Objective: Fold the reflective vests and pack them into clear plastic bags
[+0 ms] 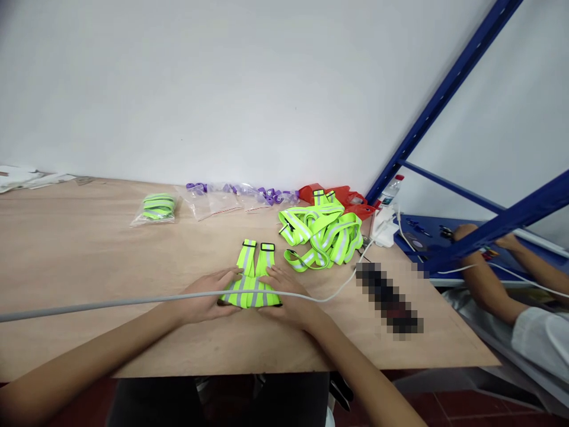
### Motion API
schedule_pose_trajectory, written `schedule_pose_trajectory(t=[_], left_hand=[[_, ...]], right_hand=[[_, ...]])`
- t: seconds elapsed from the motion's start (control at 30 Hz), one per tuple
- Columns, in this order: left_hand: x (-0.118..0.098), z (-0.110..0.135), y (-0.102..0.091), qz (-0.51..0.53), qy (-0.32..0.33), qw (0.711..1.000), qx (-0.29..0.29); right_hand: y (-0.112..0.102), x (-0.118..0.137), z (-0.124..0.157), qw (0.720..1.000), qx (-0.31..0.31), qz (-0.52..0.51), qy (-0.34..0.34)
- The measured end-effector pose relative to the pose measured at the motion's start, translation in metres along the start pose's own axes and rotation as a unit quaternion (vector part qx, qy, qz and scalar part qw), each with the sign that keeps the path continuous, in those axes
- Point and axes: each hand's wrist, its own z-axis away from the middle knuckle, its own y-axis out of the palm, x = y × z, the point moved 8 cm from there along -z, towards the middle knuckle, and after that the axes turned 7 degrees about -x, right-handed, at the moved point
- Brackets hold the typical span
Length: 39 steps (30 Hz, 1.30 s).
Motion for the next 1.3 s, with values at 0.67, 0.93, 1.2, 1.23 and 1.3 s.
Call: schedule_pose_trajectory(t=[0.67, 0.93, 1.2, 1.23, 1.3], left_hand=[[0.009, -0.018, -0.011, 0.026, 0.014, 0.998, -0.047], [0.012, -0.045, -0.024, 0.000, -0.011, 0.996, -0.093], [0.032, -0.072, -0.022, -0.065, -0.034, 0.990, -0.120], [0.035, -0.075, -0.021, -0.071, -0.038, 0.989, -0.121], [0.039, -0.079, -0.018, -0.083, -0.048, 0.988, -0.120]], right_hand=[[-0.016, -0.002, -0.035, 0.990, -0.071, -0.118, 0.009], [-0.023, -0.014, -0.052, 0.987, -0.124, -0.100, 0.021], [-0.022, -0.035, -0.064, 0.983, -0.182, -0.022, 0.027], [-0.022, -0.036, -0.066, 0.982, -0.187, -0.009, 0.026], [-0.022, -0.038, -0.069, 0.981, -0.193, 0.018, 0.025]])
